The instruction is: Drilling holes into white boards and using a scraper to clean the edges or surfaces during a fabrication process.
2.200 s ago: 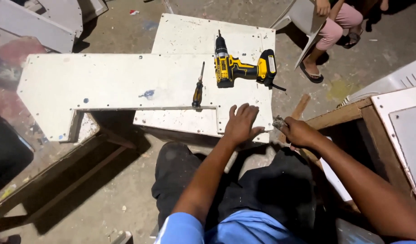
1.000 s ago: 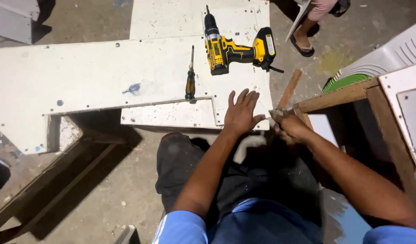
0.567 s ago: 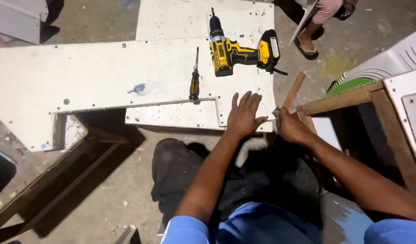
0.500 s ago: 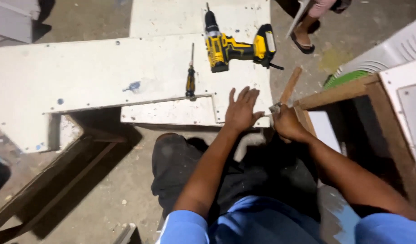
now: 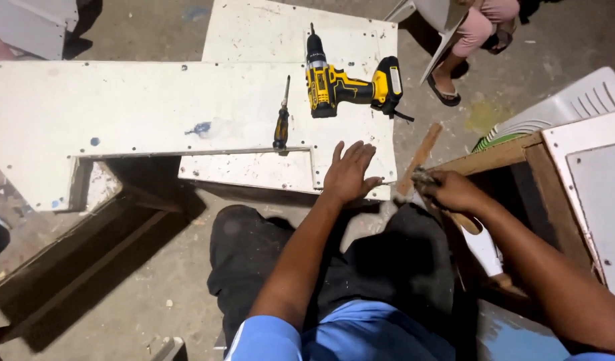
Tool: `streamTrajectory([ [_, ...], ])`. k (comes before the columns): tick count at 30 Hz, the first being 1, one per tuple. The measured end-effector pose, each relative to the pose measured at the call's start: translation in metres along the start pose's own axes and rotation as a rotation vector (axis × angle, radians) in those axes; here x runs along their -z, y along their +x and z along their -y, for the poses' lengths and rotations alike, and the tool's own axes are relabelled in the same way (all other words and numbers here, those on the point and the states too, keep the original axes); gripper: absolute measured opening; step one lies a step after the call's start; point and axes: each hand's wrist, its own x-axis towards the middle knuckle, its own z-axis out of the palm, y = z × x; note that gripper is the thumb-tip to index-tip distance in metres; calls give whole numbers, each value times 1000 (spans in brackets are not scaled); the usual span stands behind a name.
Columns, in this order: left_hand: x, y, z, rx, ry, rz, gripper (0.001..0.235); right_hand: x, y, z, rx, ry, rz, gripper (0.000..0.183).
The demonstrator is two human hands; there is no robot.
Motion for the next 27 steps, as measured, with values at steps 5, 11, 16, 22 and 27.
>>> streamTrajectory([
  [5, -1, 1, 1, 2, -1, -12, 80, 2, -15, 15, 98, 104, 143, 29],
  [11, 3, -2, -1, 19, -39, -24, 78, 31, -19, 46, 296, -529, 232, 47],
  [16, 6, -1, 1, 12, -41, -6, 79, 47, -4, 52, 417, -804, 266, 45],
  [22, 6, 0, 2, 14, -26, -6, 78, 44, 44, 25, 597, -1003, 221, 48],
  [27, 10, -1, 0, 6, -21, 10, 77, 43, 60, 26, 659, -1130, 258, 51],
])
